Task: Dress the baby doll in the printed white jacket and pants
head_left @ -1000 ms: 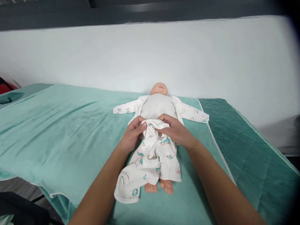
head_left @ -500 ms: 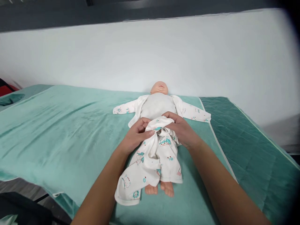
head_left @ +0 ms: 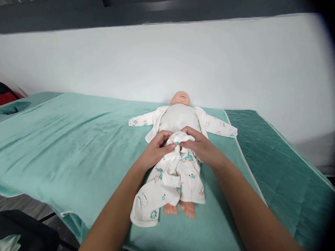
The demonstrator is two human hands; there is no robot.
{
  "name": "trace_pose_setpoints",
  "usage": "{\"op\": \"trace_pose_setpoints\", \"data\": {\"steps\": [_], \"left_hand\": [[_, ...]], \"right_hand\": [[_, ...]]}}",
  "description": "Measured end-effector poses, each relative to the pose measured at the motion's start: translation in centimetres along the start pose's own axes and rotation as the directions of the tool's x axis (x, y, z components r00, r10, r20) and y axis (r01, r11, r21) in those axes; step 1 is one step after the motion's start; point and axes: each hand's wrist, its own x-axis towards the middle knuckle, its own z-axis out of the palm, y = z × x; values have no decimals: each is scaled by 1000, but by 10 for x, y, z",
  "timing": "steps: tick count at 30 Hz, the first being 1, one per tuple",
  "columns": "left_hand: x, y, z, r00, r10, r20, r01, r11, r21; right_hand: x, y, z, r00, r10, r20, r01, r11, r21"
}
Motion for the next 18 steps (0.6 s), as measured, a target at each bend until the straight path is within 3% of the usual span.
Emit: {"op": "trace_pose_setpoints", "data": {"steps": [4, 8, 12, 15, 18], "left_hand": [[-1, 7, 0, 996, -38, 77, 31, 995, 91], [-1, 12, -1, 988, -97, 123, 68, 974, 217], [0, 8, -1, 998, -45, 38, 31, 949, 314], [0, 2, -2, 998, 4, -57, 5, 986, 166], [-1, -3, -3, 992, -26, -126, 18, 998, -65]], "right_hand": [[3, 7, -1, 987, -11, -161, 26, 995, 96], [4, 8, -4, 988, 51, -143, -18, 974, 225], [3, 5, -1, 992, 30, -126, -13, 991, 135], [2, 2, 3, 995, -6, -100, 7, 1000, 16], [1, 0, 4, 999, -31, -17, 29, 996, -84]]}}
